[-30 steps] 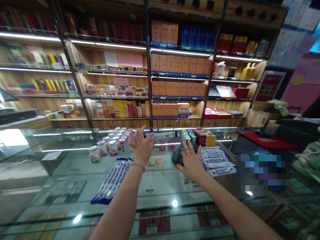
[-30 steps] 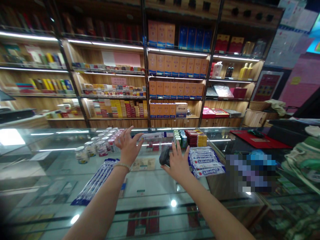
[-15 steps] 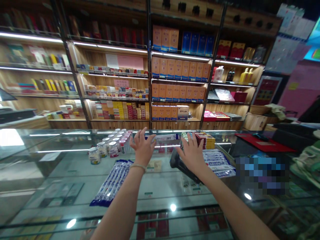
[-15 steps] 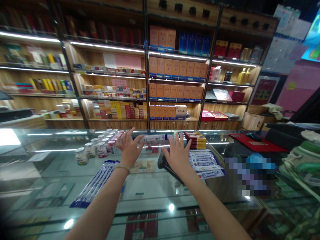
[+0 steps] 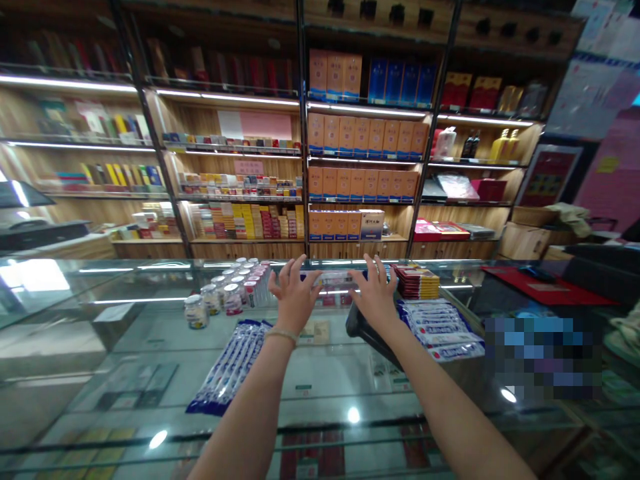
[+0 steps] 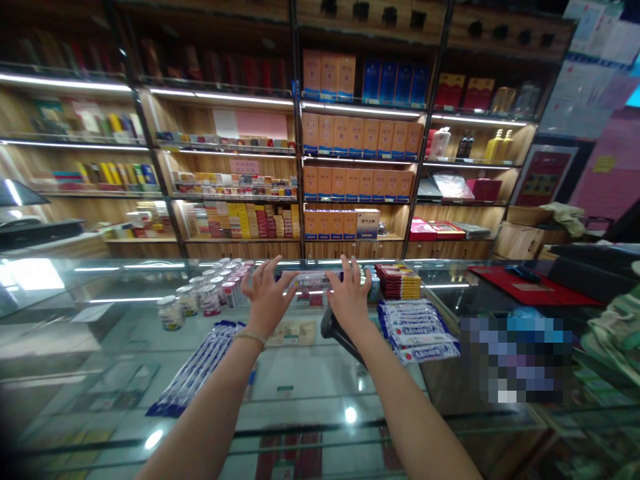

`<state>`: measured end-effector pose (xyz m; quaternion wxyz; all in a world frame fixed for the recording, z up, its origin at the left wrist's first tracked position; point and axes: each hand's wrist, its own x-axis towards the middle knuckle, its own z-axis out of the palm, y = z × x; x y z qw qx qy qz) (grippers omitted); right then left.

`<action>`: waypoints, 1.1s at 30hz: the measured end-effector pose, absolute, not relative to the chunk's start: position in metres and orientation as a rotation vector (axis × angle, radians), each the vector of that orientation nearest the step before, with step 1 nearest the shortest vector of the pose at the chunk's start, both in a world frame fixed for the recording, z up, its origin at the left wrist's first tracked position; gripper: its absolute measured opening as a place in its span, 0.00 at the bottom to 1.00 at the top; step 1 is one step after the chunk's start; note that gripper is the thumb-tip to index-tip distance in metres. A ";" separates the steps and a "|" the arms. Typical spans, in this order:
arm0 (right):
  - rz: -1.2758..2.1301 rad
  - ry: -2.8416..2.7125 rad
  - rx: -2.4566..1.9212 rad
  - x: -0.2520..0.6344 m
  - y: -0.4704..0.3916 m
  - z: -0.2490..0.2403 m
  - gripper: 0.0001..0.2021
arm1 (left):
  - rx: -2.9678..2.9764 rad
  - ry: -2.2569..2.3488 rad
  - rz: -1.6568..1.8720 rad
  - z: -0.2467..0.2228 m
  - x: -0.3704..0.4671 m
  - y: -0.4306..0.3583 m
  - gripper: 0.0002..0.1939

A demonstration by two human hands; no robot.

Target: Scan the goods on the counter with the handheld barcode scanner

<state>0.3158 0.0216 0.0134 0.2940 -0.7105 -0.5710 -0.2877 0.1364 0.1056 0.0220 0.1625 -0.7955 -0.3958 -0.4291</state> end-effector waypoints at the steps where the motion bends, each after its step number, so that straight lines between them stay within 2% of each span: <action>1: -0.770 -1.513 -1.882 0.318 0.021 0.013 0.20 | -2.279 -1.114 -1.217 0.022 0.137 0.105 0.14; 8: -0.813 -1.472 -1.812 0.330 0.022 0.010 0.15 | -2.307 -1.036 -1.211 0.023 0.141 0.104 0.13; 15: -0.784 -1.439 -1.750 0.337 0.021 0.010 0.06 | -2.352 -0.976 -1.204 0.022 0.143 0.106 0.09; 25: -0.635 -1.397 -1.836 0.341 0.022 0.007 0.06 | -2.326 -1.079 -1.276 0.022 0.140 0.108 0.12; 33: -0.533 -1.320 -1.863 0.351 0.028 0.002 0.07 | -2.312 -1.168 -1.291 0.023 0.138 0.111 0.08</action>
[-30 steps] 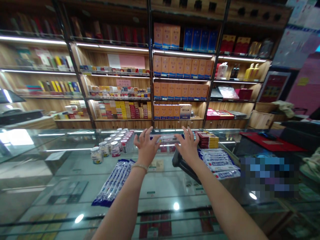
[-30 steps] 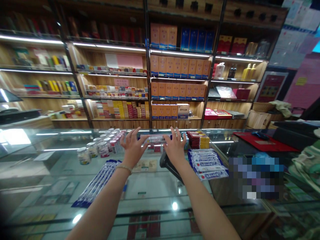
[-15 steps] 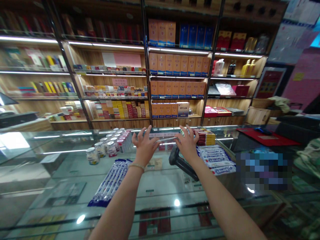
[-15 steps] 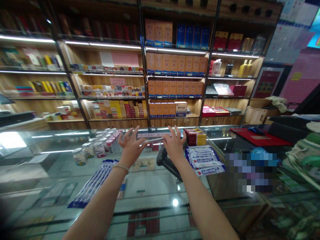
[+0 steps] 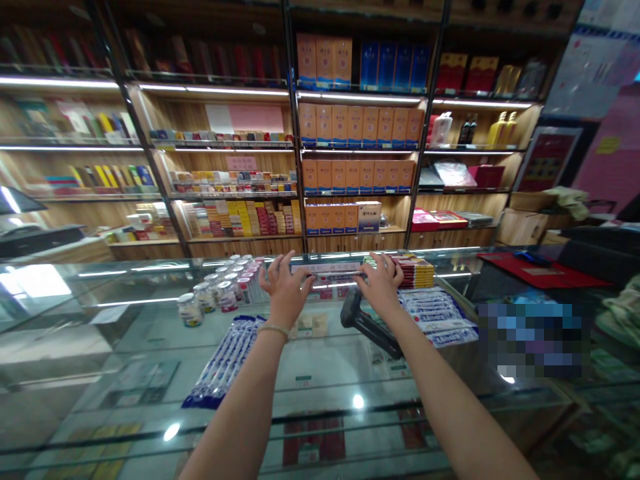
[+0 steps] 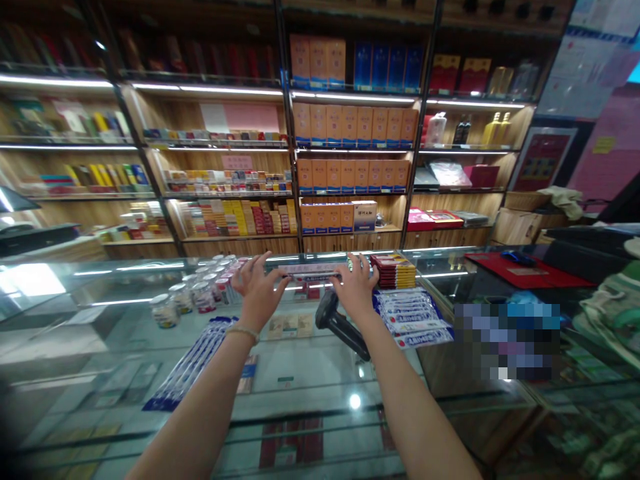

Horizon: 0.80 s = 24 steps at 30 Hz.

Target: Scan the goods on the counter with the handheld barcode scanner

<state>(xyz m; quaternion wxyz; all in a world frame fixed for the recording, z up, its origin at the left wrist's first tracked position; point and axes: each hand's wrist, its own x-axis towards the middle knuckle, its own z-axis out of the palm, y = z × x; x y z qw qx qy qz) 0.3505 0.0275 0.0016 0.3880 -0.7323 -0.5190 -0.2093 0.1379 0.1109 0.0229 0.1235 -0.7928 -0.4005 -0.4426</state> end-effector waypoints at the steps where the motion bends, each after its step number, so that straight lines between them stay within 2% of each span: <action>1: -0.528 -1.299 -1.862 0.352 0.028 0.001 0.07 | -2.305 -1.166 -1.294 0.023 0.138 0.111 0.08; 15: -0.503 -1.108 -1.871 0.361 0.029 0.000 0.11 | -2.339 -1.141 -1.237 0.020 0.143 0.108 0.08; 24: -0.477 -1.087 -1.714 0.352 0.024 0.008 0.11 | -2.287 -1.122 -1.154 0.047 0.128 0.092 0.08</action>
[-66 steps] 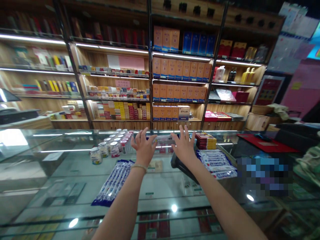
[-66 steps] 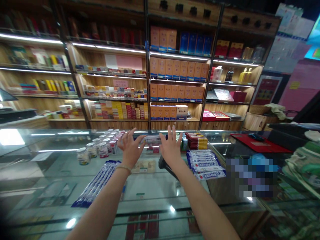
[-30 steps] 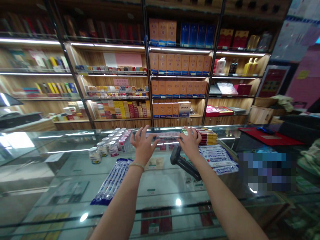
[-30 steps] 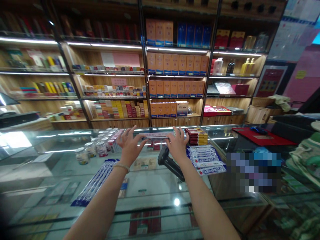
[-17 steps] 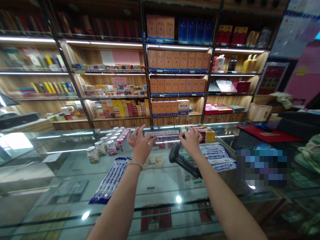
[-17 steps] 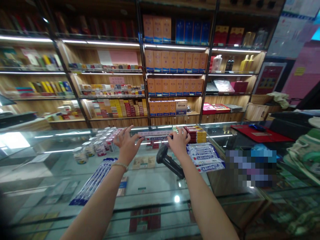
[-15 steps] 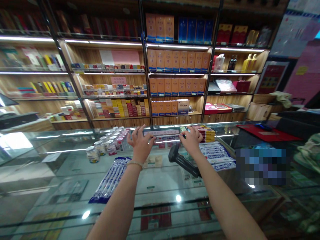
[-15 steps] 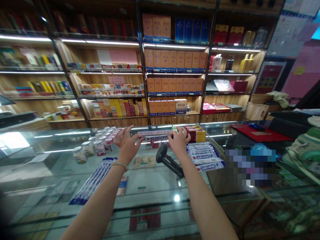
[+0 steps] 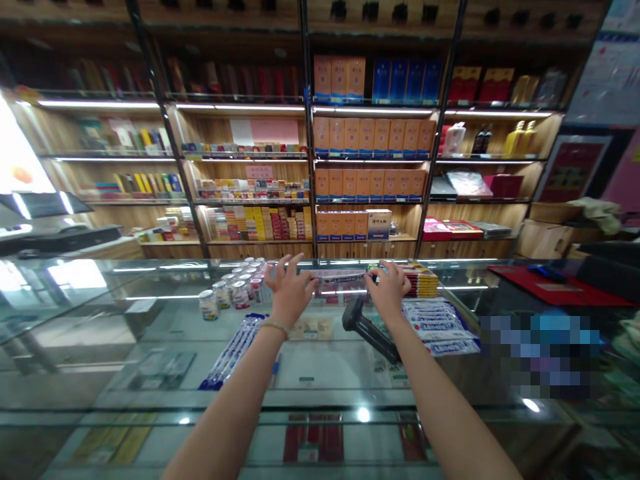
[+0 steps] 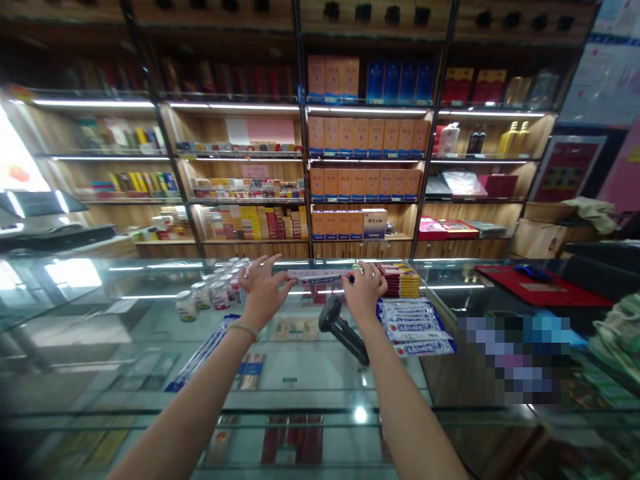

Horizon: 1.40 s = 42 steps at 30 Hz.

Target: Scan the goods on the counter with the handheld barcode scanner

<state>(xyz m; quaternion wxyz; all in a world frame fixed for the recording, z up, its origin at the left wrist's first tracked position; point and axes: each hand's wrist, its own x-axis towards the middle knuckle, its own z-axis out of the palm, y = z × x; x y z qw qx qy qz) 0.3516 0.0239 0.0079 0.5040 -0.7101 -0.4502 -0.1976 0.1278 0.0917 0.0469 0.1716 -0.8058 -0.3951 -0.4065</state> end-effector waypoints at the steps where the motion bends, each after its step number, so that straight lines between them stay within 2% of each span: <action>1: -0.467 -1.100 -1.692 0.349 0.024 0.009 0.11 | -2.282 -1.117 -1.149 0.049 0.122 0.086 0.08; 9: -0.376 -1.365 -1.615 0.315 0.028 0.013 0.09 | -2.150 -1.247 -1.193 0.042 0.066 0.026 0.08; 18: -0.351 -1.756 -1.627 0.262 0.044 0.029 0.06 | -2.059 -1.429 -1.164 0.007 0.024 -0.024 0.10; 23: -0.363 -1.975 -1.638 0.228 0.054 0.018 0.07 | -2.039 -1.533 -1.135 -0.016 0.009 -0.046 0.10; 33: -0.343 -2.169 -1.568 0.184 0.074 -0.011 0.06 | -1.898 -1.638 -1.078 -0.044 -0.009 -0.051 0.10; 42: -0.246 -2.193 -1.529 0.169 0.078 -0.023 0.06 | -1.873 -1.731 -1.050 -0.044 -0.007 -0.050 0.09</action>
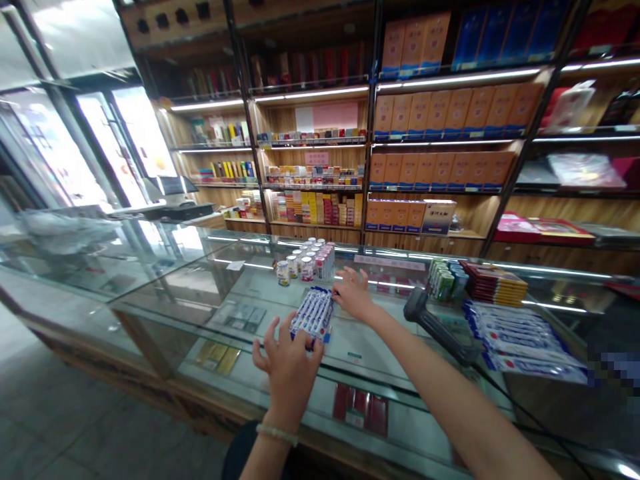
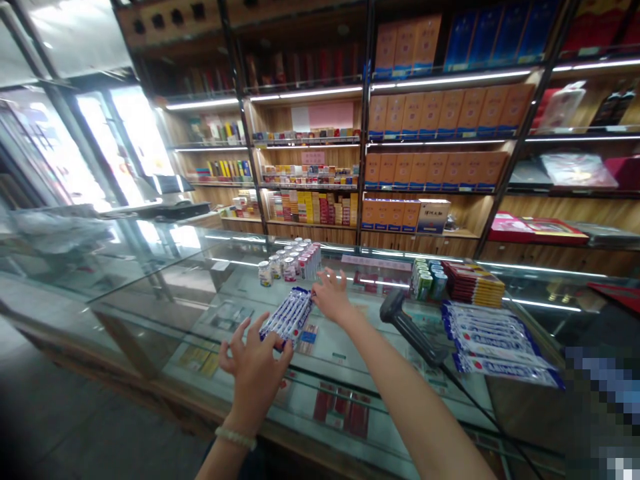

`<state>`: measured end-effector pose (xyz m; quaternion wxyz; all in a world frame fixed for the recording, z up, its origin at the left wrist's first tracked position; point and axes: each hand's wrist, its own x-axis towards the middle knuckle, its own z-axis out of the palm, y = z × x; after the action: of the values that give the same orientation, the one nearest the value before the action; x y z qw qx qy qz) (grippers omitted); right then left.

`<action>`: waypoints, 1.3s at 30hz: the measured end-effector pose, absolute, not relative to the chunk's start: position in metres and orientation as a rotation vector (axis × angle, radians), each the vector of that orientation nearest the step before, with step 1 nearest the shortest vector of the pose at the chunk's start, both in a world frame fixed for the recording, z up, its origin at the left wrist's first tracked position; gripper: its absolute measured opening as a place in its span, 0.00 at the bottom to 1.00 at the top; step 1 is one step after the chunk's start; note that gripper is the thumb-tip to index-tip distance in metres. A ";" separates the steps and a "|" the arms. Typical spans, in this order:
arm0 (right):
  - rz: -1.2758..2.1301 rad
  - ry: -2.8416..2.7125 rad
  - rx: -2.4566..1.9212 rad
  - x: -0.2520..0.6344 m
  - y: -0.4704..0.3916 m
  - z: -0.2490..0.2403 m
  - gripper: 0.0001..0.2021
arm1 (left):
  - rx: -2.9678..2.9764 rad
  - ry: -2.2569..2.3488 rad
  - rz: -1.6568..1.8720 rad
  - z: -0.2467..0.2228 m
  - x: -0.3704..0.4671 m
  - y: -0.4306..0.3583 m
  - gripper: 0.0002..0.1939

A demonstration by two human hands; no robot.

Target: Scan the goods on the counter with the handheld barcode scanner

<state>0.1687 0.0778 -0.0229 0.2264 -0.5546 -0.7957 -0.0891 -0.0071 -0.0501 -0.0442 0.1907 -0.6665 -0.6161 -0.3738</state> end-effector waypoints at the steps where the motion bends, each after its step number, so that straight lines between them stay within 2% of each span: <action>1: -0.240 -2.189 -1.529 0.167 0.078 -0.023 0.06 | -1.870 -1.733 -1.047 -0.044 -0.007 -0.050 0.09; 16: -0.230 -2.148 -1.516 0.155 0.092 -0.028 0.07 | -1.816 -1.877 -1.002 -0.035 -0.009 -0.046 0.02; 23: -0.217 -2.067 -1.552 0.154 0.091 -0.027 0.11 | -1.924 -1.816 -1.013 -0.029 -0.008 -0.049 0.12; 33: -0.249 -2.117 -1.574 0.158 0.091 -0.027 0.10 | -1.922 -1.811 -1.006 -0.027 -0.007 -0.046 0.11; 36: -0.287 -2.134 -1.571 0.161 0.088 -0.027 0.12 | -1.907 -1.779 -0.988 -0.027 -0.007 -0.043 0.12; 39: -0.356 -2.143 -1.543 0.165 0.085 -0.025 0.17 | -1.902 -1.701 -0.922 -0.024 -0.005 -0.039 0.16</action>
<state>0.1652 0.0845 -0.0254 0.2361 -0.5627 -0.7815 -0.1298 -0.0048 -0.0389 -0.0238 0.2128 -0.6850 -0.6126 -0.3320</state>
